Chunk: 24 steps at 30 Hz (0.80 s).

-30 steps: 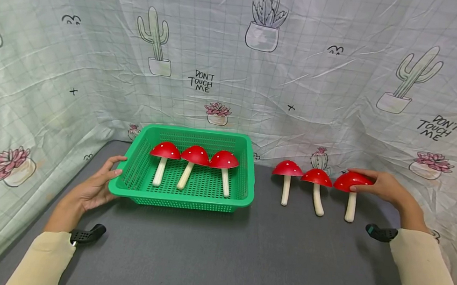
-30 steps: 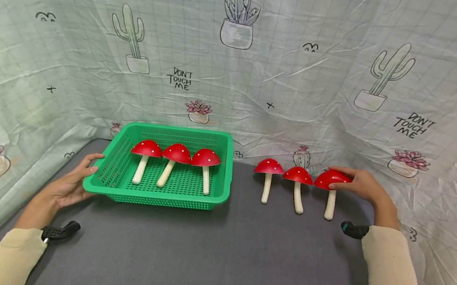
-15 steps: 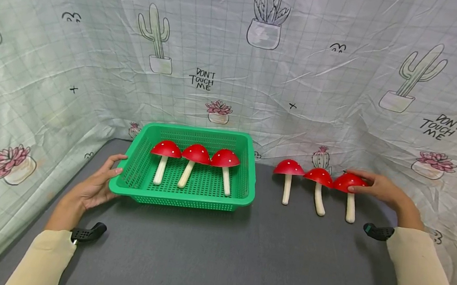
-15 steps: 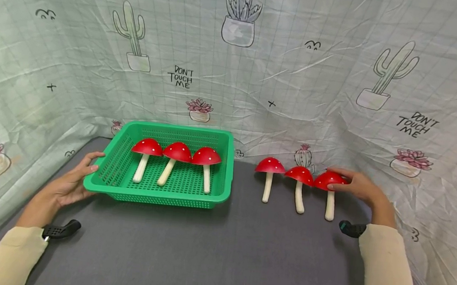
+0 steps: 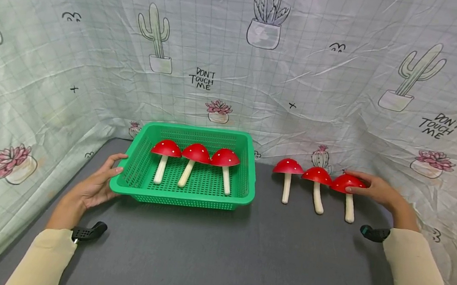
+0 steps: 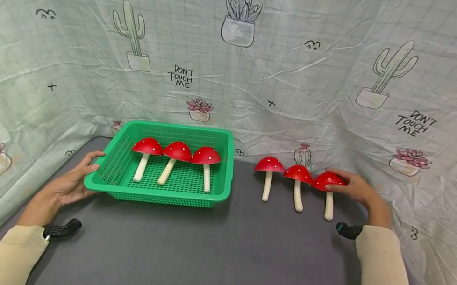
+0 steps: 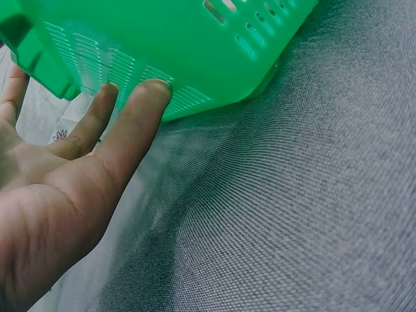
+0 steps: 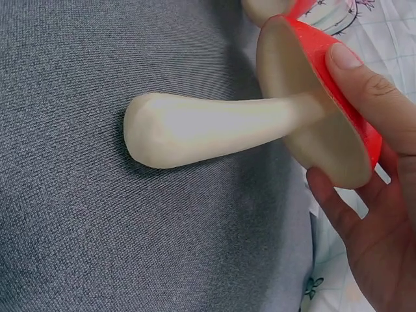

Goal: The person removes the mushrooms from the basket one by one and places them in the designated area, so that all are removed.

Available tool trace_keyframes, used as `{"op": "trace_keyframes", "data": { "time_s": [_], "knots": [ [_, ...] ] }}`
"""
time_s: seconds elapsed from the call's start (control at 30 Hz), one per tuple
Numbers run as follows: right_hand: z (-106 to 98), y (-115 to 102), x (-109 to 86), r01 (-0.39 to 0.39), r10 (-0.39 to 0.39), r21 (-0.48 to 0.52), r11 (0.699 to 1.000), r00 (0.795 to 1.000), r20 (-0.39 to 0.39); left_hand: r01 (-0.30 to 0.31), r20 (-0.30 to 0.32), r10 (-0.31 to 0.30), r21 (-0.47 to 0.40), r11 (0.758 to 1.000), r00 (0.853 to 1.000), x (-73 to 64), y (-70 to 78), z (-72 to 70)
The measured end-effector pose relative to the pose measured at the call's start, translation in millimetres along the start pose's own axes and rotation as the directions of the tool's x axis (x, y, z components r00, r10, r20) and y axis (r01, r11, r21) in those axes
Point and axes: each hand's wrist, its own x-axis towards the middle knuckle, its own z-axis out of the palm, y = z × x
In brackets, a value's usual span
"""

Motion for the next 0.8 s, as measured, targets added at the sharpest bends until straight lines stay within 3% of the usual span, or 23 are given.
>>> {"op": "trace_keyframes", "data": {
  "time_s": [0.3, 0.6, 0.8],
  "knots": [
    [3, -7, -1.7, 0.034, -0.035, -0.042, 0.999, 0.999, -0.006, 0.002, -0.009, -0.002, 0.014, 1.000, 1.000, -0.9, 2.2, 0.4],
    [-5, -20, -3.7, 0.072, -0.079, -0.162, 0.984, 0.996, -0.033, 0.005, -0.010, -0.005, 0.005, 1.000, 1.000, 1.9, 2.5, 2.0],
    [-5, -25, -6.7, 0.010, -0.021, -0.224, 0.975, 0.999, -0.047, 0.006, 0.011, -0.006, 0.008, 1.000, 1.000, -1.9, 1.2, 0.3]
  ]
}}
